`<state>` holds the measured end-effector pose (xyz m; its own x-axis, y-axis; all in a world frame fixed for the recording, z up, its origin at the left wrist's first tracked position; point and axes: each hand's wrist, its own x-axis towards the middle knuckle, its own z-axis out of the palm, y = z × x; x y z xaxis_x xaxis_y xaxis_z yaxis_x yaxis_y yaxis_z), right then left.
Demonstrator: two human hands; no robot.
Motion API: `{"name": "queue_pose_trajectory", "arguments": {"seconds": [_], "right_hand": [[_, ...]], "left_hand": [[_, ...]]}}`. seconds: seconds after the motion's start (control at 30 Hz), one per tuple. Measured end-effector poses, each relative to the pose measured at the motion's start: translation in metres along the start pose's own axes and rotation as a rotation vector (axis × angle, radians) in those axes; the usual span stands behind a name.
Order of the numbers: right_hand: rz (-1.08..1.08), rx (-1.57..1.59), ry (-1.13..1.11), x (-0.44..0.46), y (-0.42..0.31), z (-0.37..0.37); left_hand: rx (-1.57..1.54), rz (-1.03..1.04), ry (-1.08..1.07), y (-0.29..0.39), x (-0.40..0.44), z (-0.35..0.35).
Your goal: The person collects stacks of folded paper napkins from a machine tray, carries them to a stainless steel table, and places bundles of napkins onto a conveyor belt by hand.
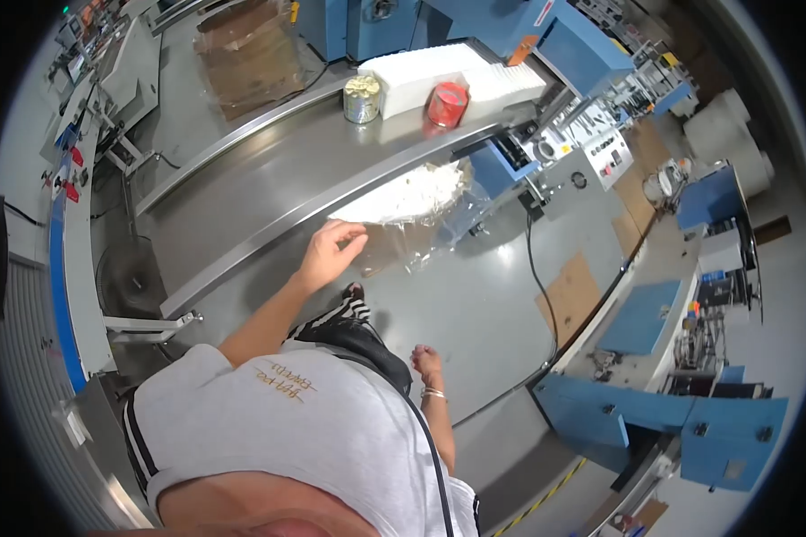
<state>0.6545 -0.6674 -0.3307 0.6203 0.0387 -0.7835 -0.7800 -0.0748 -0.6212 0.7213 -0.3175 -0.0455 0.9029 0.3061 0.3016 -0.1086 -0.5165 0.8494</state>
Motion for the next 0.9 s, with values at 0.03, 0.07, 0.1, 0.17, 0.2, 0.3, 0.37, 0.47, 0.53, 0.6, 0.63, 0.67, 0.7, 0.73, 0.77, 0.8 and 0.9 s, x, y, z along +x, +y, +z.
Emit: {"name": "queue_pose_trajectory", "arguments": {"seconds": [0.03, 0.07, 0.1, 0.17, 0.2, 0.3, 0.37, 0.47, 0.53, 0.6, 0.63, 0.67, 0.7, 0.73, 0.77, 0.8, 0.9], "right_hand": [[-0.03, -0.093, 0.007, 0.012, -0.024, 0.002], [-0.08, -0.136, -0.014, 0.026, -0.051, 0.004], [-0.129, -0.175, -0.033, 0.038, -0.081, 0.008], [-0.215, -0.229, -0.007, 0.039, -0.153, 0.022], [-0.259, -0.248, -0.016, 0.043, -0.185, 0.028], [-0.303, -0.221, -0.1, 0.053, -0.278, 0.042], [-0.414, -0.15, -0.134, 0.047, -0.335, 0.059], [-0.553, -0.068, -0.139, 0.033, -0.402, 0.092], [-0.584, -0.087, -0.206, 0.032, -0.439, 0.107], [-0.587, -0.132, -0.258, 0.034, -0.472, 0.122], [-0.724, -0.256, -0.202, 0.037, -0.488, 0.127], [-0.857, -0.387, -0.148, 0.039, -0.503, 0.132], [-0.99, -0.526, -0.099, 0.042, -0.516, 0.137], [-1.107, -0.614, -0.038, 0.045, -0.53, 0.141], [-1.227, -0.702, 0.02, 0.047, -0.543, 0.146], [-1.354, -0.791, 0.073, 0.05, -0.555, 0.149], [-1.368, -1.084, 0.112, 0.063, -0.584, 0.148]], "left_hand": [[0.065, 0.04, 0.039, -0.005, 0.016, 0.001], [0.131, 0.084, 0.072, -0.012, 0.033, 0.001], [0.19, 0.134, 0.085, -0.03, 0.051, 0.0], [0.258, 0.165, 0.183, -0.055, 0.088, -0.007], [0.287, 0.181, 0.233, -0.063, 0.109, -0.009], [0.365, 0.024, 0.252, -0.078, 0.167, -0.02], [0.445, 0.066, 0.239, -0.093, 0.208, -0.023], [0.638, -0.047, 0.142, -0.084, 0.246, -0.02], [0.721, -0.113, 0.066, -0.071, 0.268, -0.017], [0.721, -0.141, 0.02, -0.062, 0.28, -0.009], [0.649, -0.061, 0.026, -0.058, 0.284, -0.001], [0.575, 0.011, 0.035, -0.053, 0.285, 0.009], [0.5, 0.076, 0.051, -0.046, 0.283, 0.021], [0.558, 0.089, 0.022, -0.034, 0.28, 0.036], [0.617, 0.1, -0.003, -0.017, 0.275, 0.052], [0.677, 0.109, -0.023, -0.006, 0.273, 0.067], [0.688, -0.024, -0.116, -0.005, 0.279, 0.107]]}}
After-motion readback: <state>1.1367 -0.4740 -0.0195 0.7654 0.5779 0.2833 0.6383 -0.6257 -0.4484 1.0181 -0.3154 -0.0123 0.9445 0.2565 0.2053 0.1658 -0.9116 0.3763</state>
